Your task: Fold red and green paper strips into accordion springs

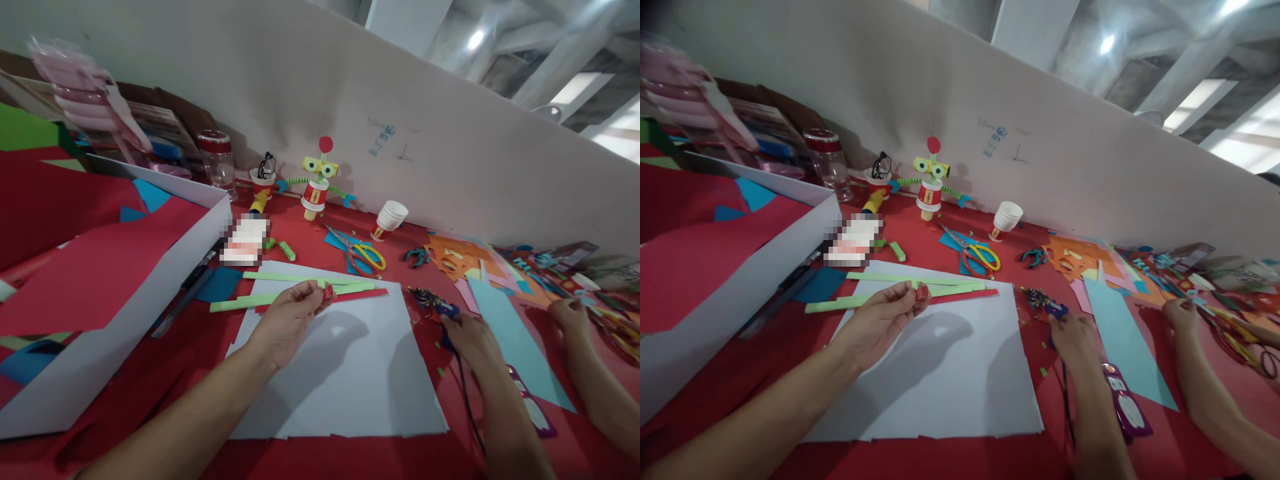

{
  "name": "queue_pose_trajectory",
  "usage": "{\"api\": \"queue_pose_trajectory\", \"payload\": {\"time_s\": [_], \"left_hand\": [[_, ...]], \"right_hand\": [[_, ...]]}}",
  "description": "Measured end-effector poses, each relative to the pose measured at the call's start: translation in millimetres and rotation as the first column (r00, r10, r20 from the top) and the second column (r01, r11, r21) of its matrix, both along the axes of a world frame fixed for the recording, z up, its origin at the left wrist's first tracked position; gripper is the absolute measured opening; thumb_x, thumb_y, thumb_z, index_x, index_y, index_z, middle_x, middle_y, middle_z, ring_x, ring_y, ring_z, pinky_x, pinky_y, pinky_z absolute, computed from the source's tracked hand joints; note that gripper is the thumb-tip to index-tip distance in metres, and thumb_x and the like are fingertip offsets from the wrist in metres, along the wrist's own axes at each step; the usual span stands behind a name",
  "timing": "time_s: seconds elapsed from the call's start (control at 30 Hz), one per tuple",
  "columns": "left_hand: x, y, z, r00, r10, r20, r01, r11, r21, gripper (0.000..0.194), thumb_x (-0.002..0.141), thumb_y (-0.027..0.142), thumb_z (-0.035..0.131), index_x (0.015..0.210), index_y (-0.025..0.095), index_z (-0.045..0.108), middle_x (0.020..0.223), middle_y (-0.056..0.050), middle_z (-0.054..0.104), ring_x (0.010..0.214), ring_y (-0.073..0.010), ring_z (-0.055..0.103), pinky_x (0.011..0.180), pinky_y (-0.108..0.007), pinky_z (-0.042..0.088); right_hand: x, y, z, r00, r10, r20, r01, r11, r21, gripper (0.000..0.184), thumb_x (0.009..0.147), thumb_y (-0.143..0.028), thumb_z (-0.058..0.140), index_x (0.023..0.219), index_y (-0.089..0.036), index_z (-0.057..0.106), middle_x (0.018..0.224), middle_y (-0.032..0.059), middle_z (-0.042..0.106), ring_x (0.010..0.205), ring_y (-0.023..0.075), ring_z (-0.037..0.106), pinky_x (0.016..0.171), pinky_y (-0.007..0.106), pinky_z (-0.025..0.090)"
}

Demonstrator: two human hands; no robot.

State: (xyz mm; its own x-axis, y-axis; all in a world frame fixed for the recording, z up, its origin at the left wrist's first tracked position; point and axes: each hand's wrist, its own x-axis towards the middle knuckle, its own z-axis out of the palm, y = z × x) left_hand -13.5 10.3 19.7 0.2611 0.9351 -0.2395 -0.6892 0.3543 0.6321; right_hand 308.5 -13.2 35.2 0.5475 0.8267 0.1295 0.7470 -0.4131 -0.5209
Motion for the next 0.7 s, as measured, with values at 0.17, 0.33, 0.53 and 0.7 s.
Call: {"api": "queue_pose_trajectory", "payload": {"time_s": [0.17, 0.33, 0.53, 0.7], "left_hand": [[2, 0, -3.4, 0.999, 0.040, 0.006, -0.040, 0.999, -0.019, 0.014, 0.063, 0.018, 0.078, 0.064, 0.014, 0.064, 0.072, -0.001, 0.063, 0.073, -0.0114, 0.058, 0.079, -0.024, 0.045], [1, 2, -4.8, 0.997, 0.058, 0.049, -0.054, 0.995, -0.081, 0.012, 0.064, 0.016, 0.077, 0.065, 0.014, 0.065, 0.069, -0.001, 0.063, 0.066, -0.0100, 0.057, 0.066, -0.019, 0.047], [5, 1, -7.8, 0.988, 0.080, 0.134, -0.060, 0.987, -0.151, 0.011, 0.065, 0.010, 0.075, 0.066, 0.014, 0.065, 0.068, 0.000, 0.063, 0.064, -0.0083, 0.057, 0.062, -0.017, 0.049], [13, -6, -10.4, 0.984, 0.069, 0.162, -0.042, 0.986, -0.164, 0.009, 0.066, 0.009, 0.073, 0.067, 0.013, 0.066, 0.071, 0.000, 0.065, 0.067, -0.0081, 0.060, 0.067, -0.016, 0.050]], "right_hand": [[-97, -14, 18.5, 0.918, 0.395, 0.028, -0.395, 0.912, 0.108, 0.022, 0.079, -0.035, 0.056, 0.094, -0.019, 0.061, 0.096, 0.0103, 0.063, 0.081, 0.0224, 0.061, 0.073, 0.038, 0.049], [-200, -11, 4.9, 0.660, 0.611, -0.437, -0.507, 0.791, 0.342, 0.031, 0.075, -0.027, 0.067, 0.102, -0.023, 0.052, 0.091, 0.0026, 0.064, 0.080, 0.0168, 0.062, 0.072, 0.031, 0.051], [-215, 0, -17.8, 0.510, 0.606, -0.611, -0.323, 0.793, 0.517, 0.029, 0.076, -0.025, 0.067, 0.102, -0.023, 0.053, 0.092, 0.0018, 0.062, 0.086, 0.0167, 0.060, 0.079, 0.032, 0.050], [-209, -2, -29.6, 0.485, 0.580, -0.655, -0.236, 0.808, 0.540, 0.023, 0.076, -0.027, 0.068, 0.096, -0.023, 0.060, 0.090, 0.0016, 0.061, 0.083, 0.0158, 0.059, 0.076, 0.031, 0.049]]}}
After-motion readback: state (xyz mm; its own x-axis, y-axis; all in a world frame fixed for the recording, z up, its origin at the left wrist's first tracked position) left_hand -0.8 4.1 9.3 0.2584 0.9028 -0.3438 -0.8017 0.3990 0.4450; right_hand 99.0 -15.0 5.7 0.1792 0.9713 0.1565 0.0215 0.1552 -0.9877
